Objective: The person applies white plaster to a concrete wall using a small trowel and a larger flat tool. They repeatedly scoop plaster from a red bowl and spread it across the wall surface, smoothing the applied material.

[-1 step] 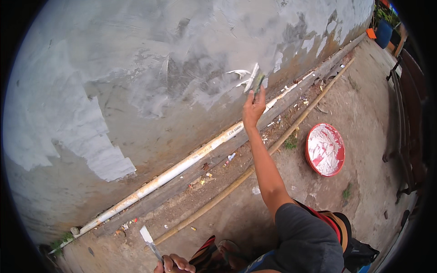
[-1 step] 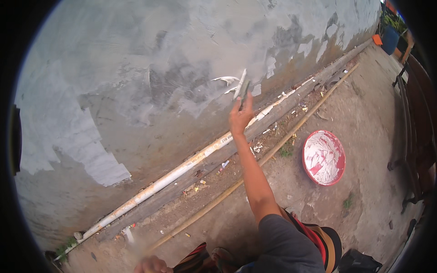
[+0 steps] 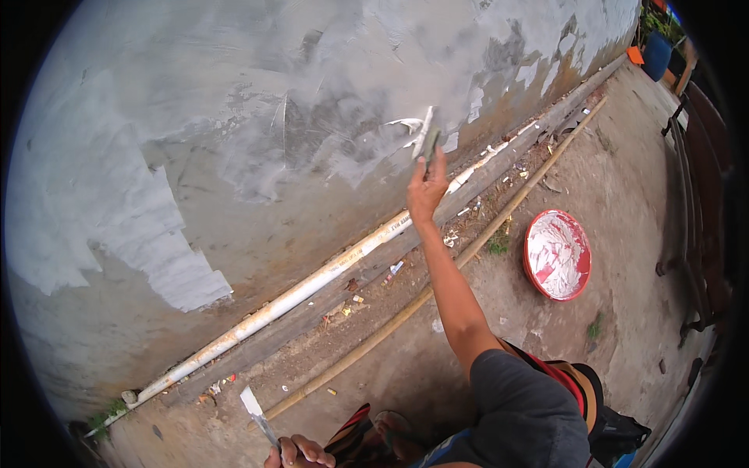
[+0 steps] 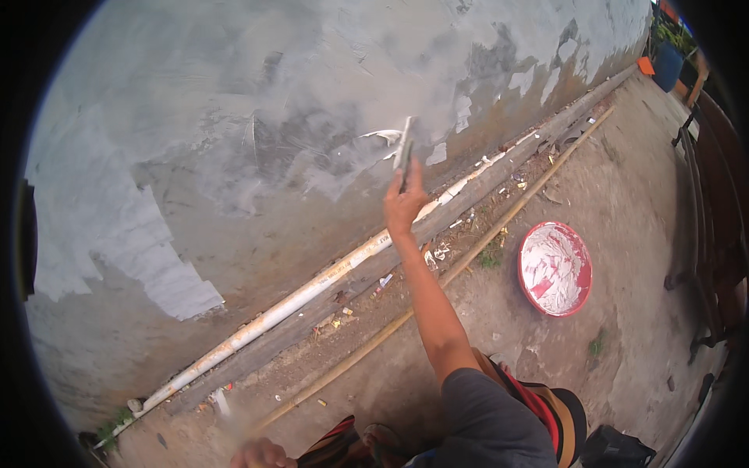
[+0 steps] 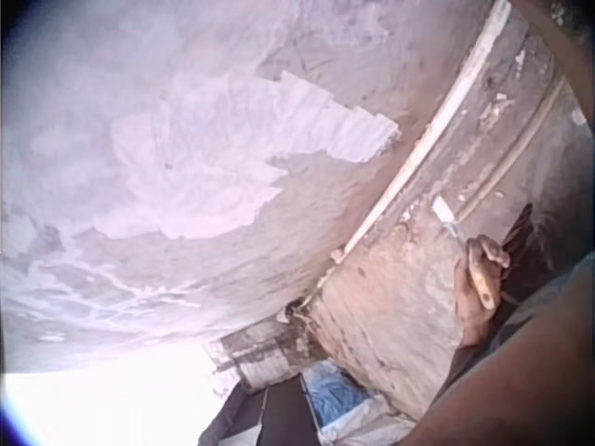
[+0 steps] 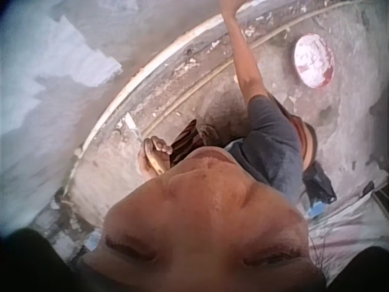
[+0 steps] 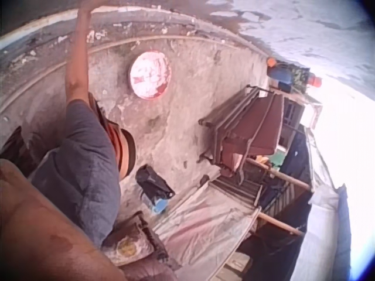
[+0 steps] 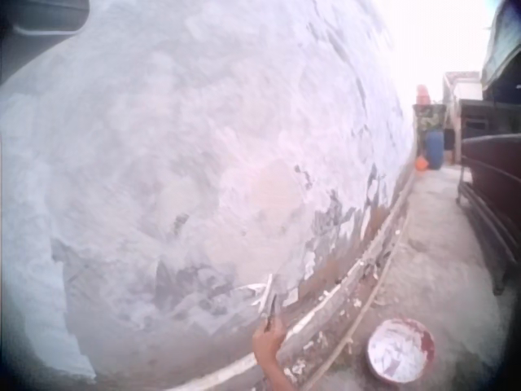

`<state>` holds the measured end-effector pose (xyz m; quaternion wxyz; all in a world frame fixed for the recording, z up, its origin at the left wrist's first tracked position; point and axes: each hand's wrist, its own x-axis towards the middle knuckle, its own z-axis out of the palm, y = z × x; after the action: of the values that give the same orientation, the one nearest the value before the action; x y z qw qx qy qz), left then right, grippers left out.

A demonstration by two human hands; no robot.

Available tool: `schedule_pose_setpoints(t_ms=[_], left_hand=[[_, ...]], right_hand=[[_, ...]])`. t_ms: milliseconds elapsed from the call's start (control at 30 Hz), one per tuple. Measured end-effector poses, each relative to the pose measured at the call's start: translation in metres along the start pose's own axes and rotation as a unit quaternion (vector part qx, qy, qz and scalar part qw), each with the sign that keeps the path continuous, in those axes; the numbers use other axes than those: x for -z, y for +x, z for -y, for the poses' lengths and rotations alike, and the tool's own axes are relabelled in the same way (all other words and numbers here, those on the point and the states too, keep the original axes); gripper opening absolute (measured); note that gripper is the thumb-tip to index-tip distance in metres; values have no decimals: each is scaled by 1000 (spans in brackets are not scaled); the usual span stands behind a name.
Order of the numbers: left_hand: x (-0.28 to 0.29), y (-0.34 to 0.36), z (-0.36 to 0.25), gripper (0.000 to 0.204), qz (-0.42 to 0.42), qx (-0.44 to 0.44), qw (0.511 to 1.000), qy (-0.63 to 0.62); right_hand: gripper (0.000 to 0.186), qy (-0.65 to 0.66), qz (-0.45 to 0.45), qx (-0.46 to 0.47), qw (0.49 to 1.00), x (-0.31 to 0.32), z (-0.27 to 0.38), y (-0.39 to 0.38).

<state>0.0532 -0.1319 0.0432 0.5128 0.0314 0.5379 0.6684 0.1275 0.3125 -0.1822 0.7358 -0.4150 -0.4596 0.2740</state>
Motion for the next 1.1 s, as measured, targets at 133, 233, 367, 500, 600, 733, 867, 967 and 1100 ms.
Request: schedule_pose_setpoints(t_ms=[133, 233, 367, 500, 600, 733, 867, 967, 1100], left_hand=[[-2, 3, 1, 26, 13, 3, 1000, -1], [-5, 9, 2, 26, 21, 11, 1000, -5], [2, 10, 6, 26, 32, -6, 999, -36], [4, 6, 1, 26, 6, 0, 1000, -26], [8, 4, -3, 27, -9, -2, 1000, -7], [18, 3, -2, 29, -14, -16, 999, -37], [15, 8, -2, 30, -5, -7, 999, -32], [16, 18, 2, 30, 34, 15, 999, -30], [8, 30, 5, 30, 63, 49, 997, -25]], right_hand=[[47, -104, 109, 205, 967, -10, 28, -44], [49, -122, 188, 320, 920, -5, 27, -53], [41, -124, 176, 226, 950, 20, 12, -66], [39, -193, -93, 7, 977, 30, -20, -22], [41, -155, -171, -2, 973, 3, -52, 7], [46, -133, -107, 52, 984, -32, -48, -8], [54, -157, -25, 6, 987, -44, -28, -55], [49, -114, 53, 54, 991, -41, -12, -91], [59, -114, 200, -147, 962, -3, 12, -107]])
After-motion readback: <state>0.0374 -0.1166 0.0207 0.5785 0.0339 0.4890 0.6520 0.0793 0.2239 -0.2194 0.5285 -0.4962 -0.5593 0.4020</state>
